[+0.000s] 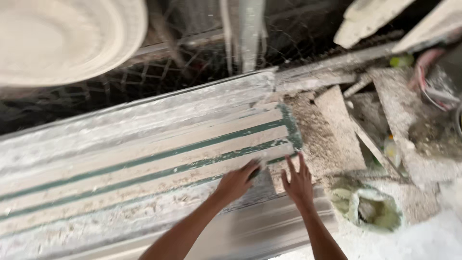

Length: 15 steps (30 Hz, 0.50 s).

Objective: The person uses a small metal tool to smooth and scrape plaster on a long, grooved decorative molding. The person repeatedly runs the tool along the grooves and edges, removing excess material and refining the surface. The work is performed on a workbench in a workshop environment.

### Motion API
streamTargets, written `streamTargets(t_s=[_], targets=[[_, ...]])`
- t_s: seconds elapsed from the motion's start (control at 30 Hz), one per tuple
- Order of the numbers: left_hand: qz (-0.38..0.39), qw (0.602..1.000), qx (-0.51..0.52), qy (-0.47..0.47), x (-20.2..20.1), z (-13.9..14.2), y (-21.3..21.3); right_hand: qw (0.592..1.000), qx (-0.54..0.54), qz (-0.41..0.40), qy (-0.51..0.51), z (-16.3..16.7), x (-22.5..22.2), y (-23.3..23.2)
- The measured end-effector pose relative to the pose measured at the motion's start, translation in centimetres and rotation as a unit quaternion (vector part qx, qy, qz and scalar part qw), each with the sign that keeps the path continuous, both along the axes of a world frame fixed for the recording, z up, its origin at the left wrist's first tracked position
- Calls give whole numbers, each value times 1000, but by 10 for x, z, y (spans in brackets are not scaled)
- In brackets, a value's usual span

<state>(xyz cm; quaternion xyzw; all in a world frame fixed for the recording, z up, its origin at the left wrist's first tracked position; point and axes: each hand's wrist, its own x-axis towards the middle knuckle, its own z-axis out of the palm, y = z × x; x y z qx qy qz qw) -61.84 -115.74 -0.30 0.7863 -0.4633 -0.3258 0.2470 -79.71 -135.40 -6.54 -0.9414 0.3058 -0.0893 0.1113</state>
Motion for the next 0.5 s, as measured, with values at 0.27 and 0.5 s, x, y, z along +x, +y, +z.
streamTargets(t_s=[0.27, 0.5], targets=[[508, 811, 44, 285, -99, 34, 333, 974, -31, 97, -204, 27, -4, 56], [680, 667, -137, 272, -179, 27, 504, 942, 217, 164, -197, 22, 71, 290]])
